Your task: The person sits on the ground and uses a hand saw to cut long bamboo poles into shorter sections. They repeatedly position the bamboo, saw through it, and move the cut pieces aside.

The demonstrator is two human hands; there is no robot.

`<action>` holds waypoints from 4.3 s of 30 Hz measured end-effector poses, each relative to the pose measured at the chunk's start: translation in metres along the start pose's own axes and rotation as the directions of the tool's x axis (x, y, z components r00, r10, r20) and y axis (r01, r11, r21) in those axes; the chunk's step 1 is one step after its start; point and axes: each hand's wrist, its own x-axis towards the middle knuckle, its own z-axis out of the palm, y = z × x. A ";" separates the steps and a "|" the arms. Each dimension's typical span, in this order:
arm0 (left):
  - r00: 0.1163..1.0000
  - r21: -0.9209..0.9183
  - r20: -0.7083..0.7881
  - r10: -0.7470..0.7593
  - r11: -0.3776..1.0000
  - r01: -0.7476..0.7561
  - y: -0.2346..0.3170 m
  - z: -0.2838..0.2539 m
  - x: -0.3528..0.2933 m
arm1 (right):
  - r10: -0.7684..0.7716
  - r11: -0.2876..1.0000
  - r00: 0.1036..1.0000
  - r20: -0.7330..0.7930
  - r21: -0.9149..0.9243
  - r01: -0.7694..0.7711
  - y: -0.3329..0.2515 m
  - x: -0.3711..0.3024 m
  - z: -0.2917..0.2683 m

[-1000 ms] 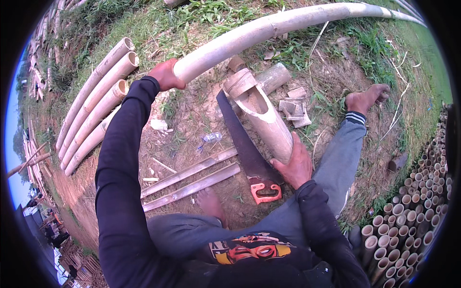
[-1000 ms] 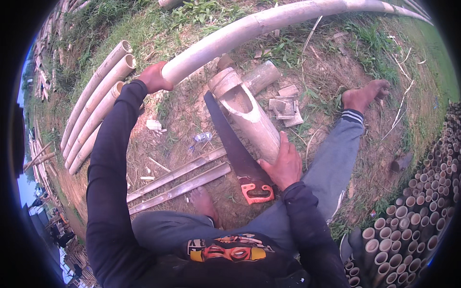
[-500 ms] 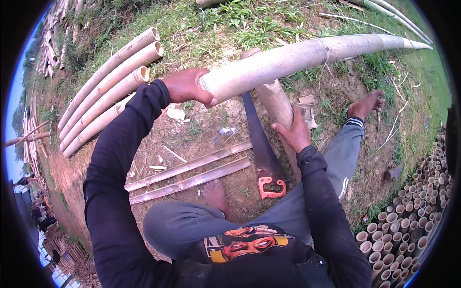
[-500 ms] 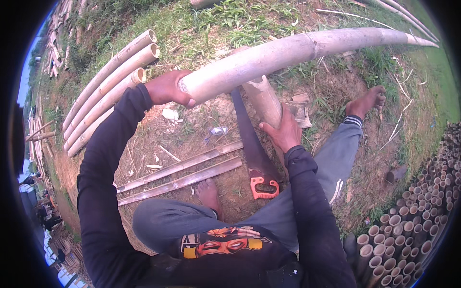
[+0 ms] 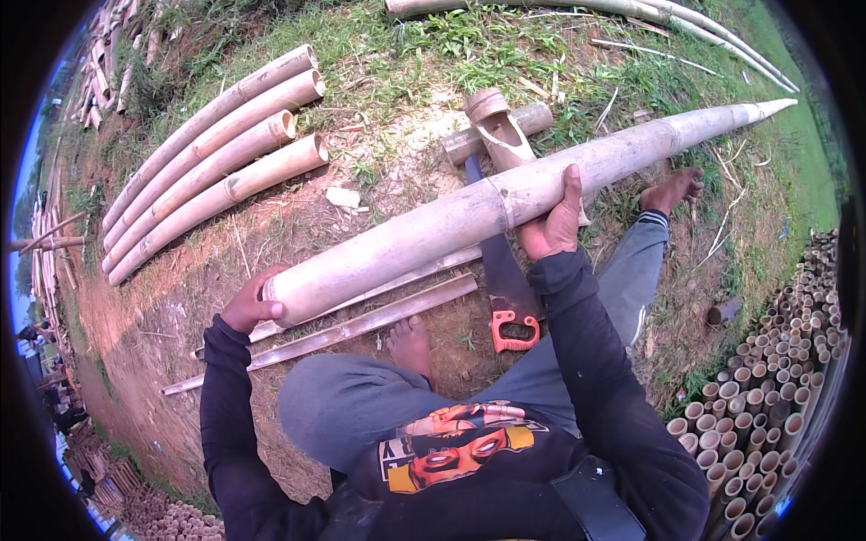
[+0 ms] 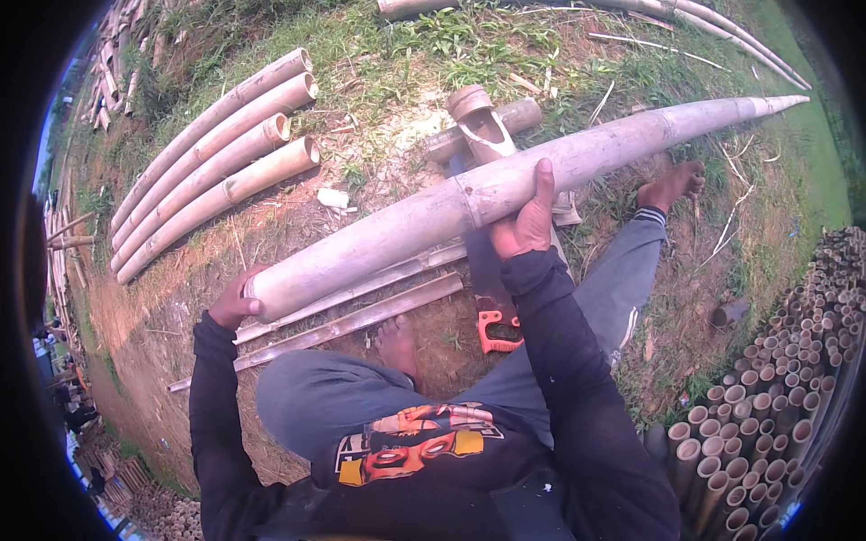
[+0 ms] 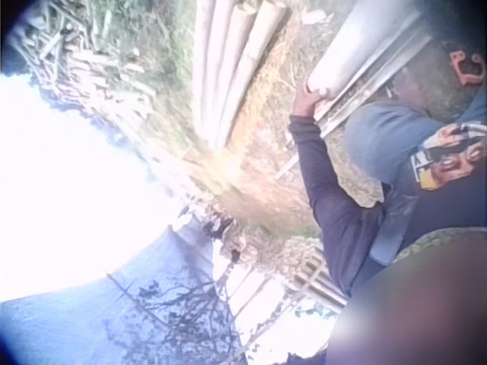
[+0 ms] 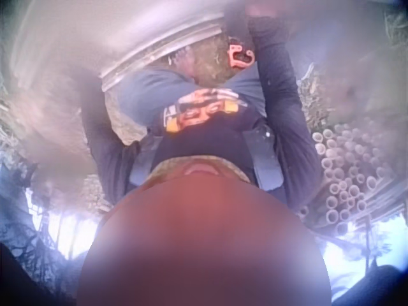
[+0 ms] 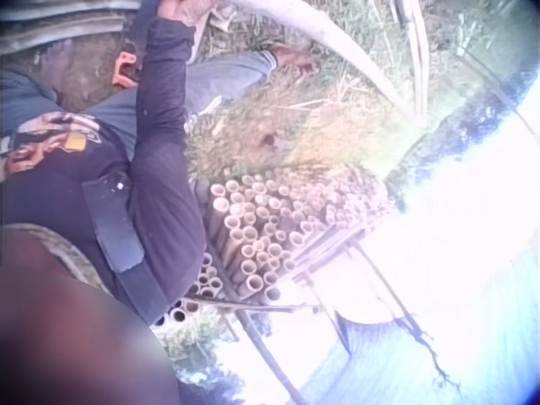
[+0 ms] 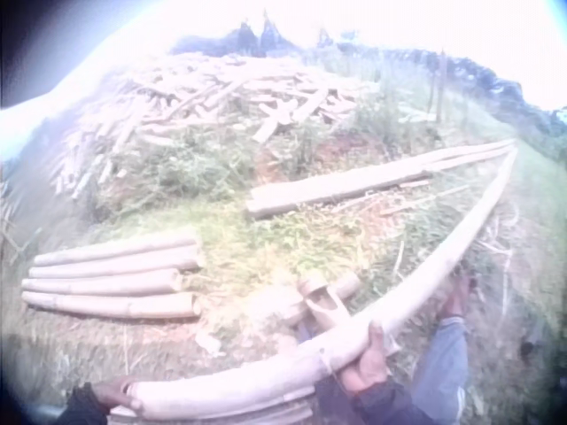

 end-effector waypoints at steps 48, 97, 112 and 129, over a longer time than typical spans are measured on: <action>0.814 0.854 -0.505 0.288 0.306 0.421 -0.290 0.035 -0.014 | 0.558 -0.732 0.770 0.310 -0.253 0.633 0.137 -0.099 -0.108; 0.740 0.995 -0.030 0.672 0.088 -0.039 0.075 0.138 0.194 | 0.327 -0.865 0.714 0.619 -0.108 0.489 -0.193 0.156 -0.017; 0.717 0.968 -0.095 0.691 0.232 -0.095 0.075 0.126 0.211 | 0.091 -0.953 0.811 0.578 -0.186 0.239 -0.142 0.142 0.003; 0.794 0.989 -0.146 0.590 0.072 0.129 0.097 0.142 0.210 | 0.576 -0.801 0.809 -0.116 -0.275 0.532 0.039 -0.138 -0.206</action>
